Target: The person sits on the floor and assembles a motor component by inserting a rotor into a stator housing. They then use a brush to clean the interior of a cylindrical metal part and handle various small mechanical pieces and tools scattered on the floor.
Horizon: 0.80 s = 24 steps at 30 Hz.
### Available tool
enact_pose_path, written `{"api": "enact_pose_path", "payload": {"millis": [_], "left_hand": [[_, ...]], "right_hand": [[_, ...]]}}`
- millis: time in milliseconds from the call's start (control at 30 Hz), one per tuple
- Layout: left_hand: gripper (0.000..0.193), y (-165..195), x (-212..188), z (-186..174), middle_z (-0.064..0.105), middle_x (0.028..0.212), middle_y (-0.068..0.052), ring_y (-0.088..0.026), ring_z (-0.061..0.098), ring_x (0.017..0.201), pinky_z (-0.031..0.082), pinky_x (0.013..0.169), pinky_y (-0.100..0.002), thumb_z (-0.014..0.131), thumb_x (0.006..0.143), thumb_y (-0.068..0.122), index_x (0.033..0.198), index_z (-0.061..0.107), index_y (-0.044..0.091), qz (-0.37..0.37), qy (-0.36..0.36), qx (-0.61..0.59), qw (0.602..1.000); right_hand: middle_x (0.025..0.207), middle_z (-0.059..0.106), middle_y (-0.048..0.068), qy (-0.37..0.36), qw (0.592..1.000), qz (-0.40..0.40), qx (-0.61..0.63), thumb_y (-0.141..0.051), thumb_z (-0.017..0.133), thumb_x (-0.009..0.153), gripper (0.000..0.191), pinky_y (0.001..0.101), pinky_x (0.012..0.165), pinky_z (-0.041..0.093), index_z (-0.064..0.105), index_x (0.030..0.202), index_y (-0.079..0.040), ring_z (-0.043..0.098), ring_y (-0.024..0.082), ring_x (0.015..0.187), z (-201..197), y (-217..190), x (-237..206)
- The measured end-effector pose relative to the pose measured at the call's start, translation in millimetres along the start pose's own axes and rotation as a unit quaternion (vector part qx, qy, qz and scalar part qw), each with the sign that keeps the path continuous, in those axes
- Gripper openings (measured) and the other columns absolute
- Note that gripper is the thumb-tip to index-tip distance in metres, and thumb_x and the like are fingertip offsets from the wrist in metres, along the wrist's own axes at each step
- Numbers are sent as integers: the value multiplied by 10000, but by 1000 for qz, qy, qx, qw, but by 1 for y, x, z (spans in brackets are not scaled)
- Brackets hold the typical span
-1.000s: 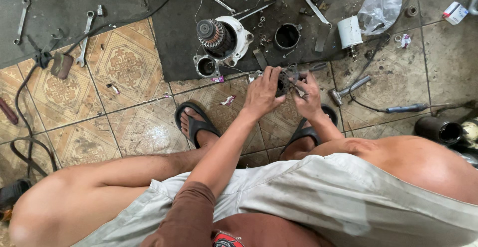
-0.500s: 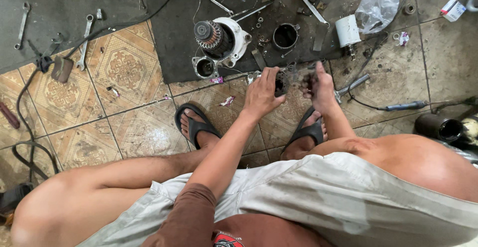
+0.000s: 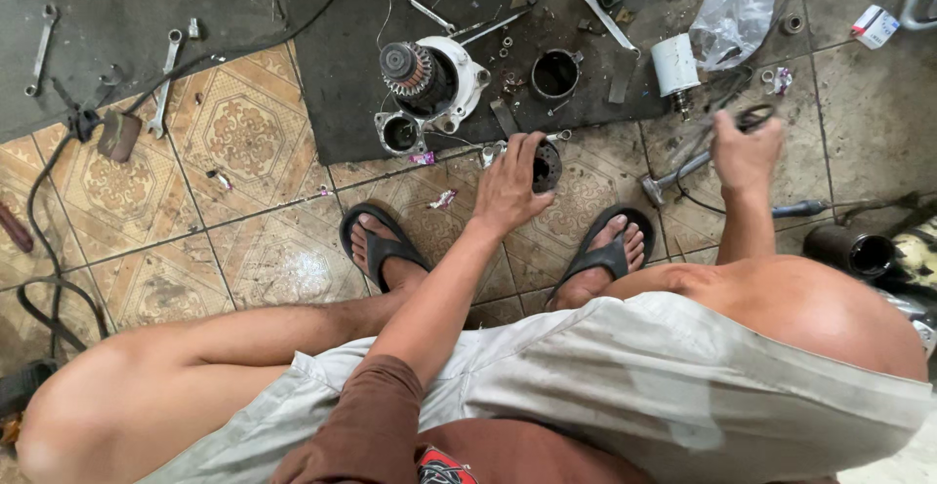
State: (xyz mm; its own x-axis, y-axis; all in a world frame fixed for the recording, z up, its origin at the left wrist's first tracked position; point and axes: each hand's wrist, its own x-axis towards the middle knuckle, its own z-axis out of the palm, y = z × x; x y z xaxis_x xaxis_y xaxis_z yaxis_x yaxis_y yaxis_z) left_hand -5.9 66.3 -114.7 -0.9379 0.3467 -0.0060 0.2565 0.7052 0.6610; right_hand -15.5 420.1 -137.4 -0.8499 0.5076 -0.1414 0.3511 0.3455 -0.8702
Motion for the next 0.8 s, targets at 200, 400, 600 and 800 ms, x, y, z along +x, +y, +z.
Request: {"api": "enact_pose_path", "payload": {"millis": [200, 400, 600, 800], "left_hand": [[1019, -4, -2, 0, 431, 1427, -185, -433, 636, 1082, 570, 851, -503, 921, 674, 183, 1483, 303, 114, -14, -9, -34, 999], [928, -17, -9, 5, 472, 1365, -174, -426, 611, 1205, 567, 966, -474, 895, 644, 113, 1421, 387, 79, 12, 43, -127, 991], [823, -18, -11, 10, 488, 1346, -194, -442, 582, 1217, 546, 966, -481, 898, 699, 135, 1369, 432, 30, 26, 65, -103, 992], [757, -16, -11, 13, 508, 1332, -188, -442, 603, 1184, 558, 932, -490, 868, 717, 131, 1347, 460, 29, 23, 76, -94, 992]], "right_hand": [[669, 666, 187, -43, 901, -98, -421, -524, 895, 802, 504, 470, 506, 523, 717, 815, -52, 669, 346, 578, 38, -39, -24], [710, 685, 178, -209, 874, -308, -311, -507, 785, 840, 484, 510, 623, 545, 668, 842, -38, 692, 395, 674, 96, -91, -91], [716, 713, 196, -266, 816, -272, -435, -483, 707, 868, 451, 489, 621, 577, 721, 900, -33, 718, 392, 670, 118, -130, -94], [728, 732, 193, -281, 776, -260, -501, -367, 670, 887, 347, 460, 608, 597, 771, 734, -72, 738, 370, 670, 133, -136, -95]]}}
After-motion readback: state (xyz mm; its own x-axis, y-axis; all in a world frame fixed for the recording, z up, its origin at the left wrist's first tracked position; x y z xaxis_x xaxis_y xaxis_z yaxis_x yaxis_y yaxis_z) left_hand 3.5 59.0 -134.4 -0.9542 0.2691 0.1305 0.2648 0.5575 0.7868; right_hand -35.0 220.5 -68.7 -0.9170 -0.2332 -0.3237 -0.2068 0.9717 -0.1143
